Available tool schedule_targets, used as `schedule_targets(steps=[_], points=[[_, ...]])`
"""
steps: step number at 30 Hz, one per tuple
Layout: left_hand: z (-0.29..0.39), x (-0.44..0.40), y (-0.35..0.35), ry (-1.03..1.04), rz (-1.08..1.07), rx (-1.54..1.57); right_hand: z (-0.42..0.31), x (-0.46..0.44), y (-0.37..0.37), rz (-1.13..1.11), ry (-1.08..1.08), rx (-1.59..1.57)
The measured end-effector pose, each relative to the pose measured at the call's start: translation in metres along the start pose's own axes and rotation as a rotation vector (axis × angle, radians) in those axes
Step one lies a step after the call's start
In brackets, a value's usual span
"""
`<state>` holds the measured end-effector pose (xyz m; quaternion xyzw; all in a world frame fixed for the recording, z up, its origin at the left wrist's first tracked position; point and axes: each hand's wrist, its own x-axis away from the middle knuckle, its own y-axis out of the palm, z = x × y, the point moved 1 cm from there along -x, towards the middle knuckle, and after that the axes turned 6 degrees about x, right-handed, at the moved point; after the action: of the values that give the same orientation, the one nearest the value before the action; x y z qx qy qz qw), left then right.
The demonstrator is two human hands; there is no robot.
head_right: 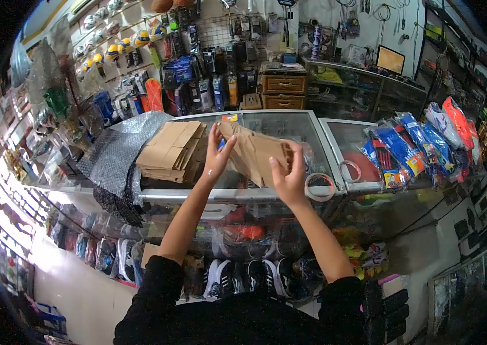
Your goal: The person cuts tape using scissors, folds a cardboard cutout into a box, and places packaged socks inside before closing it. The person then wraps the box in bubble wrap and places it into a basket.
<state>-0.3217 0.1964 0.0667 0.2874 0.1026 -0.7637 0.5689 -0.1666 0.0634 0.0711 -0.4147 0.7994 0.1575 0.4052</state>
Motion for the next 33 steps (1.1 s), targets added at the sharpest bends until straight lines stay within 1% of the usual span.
schedule_targets(steps=[1,3,4,5,6,7,9,11,13,14,15,16,17,19,20,21,23,24,25,26,27,28,29,31,32,33], points=[[0.002,-0.003,0.002,0.001,0.002,-0.001,-0.009,0.002,0.003,-0.051,-0.035,0.011],[0.011,-0.006,0.01,-0.188,-0.053,0.266,-0.018,0.0,0.008,-0.082,-0.287,0.232],[0.028,-0.002,0.016,-0.275,-0.067,0.351,-0.023,0.0,0.011,-0.084,-0.285,0.231],[0.027,-0.003,0.015,-0.277,-0.065,0.351,-0.029,0.0,0.014,-0.119,-0.351,0.288],[0.027,-0.007,0.014,-0.316,-0.13,0.323,-0.033,0.001,0.015,-0.155,-0.416,0.344],[0.027,-0.009,0.013,-0.355,-0.195,0.294,-0.035,0.0,0.014,-0.157,-0.414,0.342],[0.022,-0.008,0.006,-0.4,-0.159,0.344,-0.036,-0.003,0.015,-0.283,-0.383,0.269],[0.012,-0.011,-0.007,-0.537,-0.217,0.536,-0.034,-0.005,0.017,-0.287,-0.337,0.234],[0.025,-0.004,-0.007,-0.544,-0.175,0.559,-0.031,-0.011,0.019,-0.234,-0.422,0.239],[0.028,-0.001,-0.009,-0.592,-0.145,0.518,-0.031,-0.014,0.018,-0.235,-0.422,0.238],[0.031,0.0,-0.012,-0.639,-0.115,0.475,-0.037,-0.019,0.018,-0.243,-0.524,0.306],[0.034,0.001,-0.015,-0.638,-0.113,0.475,-0.041,-0.024,0.017,-0.249,-0.626,0.374],[0.038,0.0,-0.018,-0.6,-0.123,0.419,-0.043,-0.028,0.016,-0.25,-0.627,0.371],[0.044,0.001,-0.027,-0.56,-0.13,0.363,-0.043,-0.038,0.013,-0.492,-0.564,0.344],[0.046,0.003,-0.032,-0.548,-0.104,0.379,-0.046,-0.046,0.01,-0.558,-0.598,0.4],[0.05,0.006,-0.036,-0.536,-0.078,0.396,-0.06,-0.053,0.009,-0.56,-0.597,0.398],[0.058,0.014,-0.038,-0.562,-0.076,0.376,-0.085,-0.064,0.008,-0.874,0.055,0.455],[0.055,0.017,-0.039,-0.567,-0.064,0.4,-0.071,-0.067,0.009,-0.9,-0.053,0.449],[0.051,0.02,-0.04,-0.571,-0.052,0.423,-0.054,-0.068,0.012,-0.898,-0.05,0.449],[0.044,0.022,-0.04,-0.536,-0.034,0.463,-0.037,-0.066,0.017,-0.982,-0.196,0.464],[0.044,0.025,-0.039,-0.537,-0.038,0.462,-0.041,-0.067,0.021,-1.063,-0.344,0.478],[0.044,0.029,-0.038,-0.542,-0.034,0.456,-0.047,-0.067,0.022,-1.315,0.025,0.565],[0.045,0.033,-0.037,-0.547,-0.031,0.451,-0.048,-0.065,0.023,-1.312,0.027,0.566],[0.044,0.035,-0.039,-0.541,-0.01,0.457,-0.048,-0.055,0.025,-1.296,-0.212,0.714],[0.038,0.036,-0.042,-0.562,0.027,0.461,-0.042,-0.05,0.027,-1.367,-0.115,0.692],[0.033,0.036,-0.046,-0.583,0.065,0.464,-0.03,-0.041,0.03,-1.368,-0.114,0.693]])
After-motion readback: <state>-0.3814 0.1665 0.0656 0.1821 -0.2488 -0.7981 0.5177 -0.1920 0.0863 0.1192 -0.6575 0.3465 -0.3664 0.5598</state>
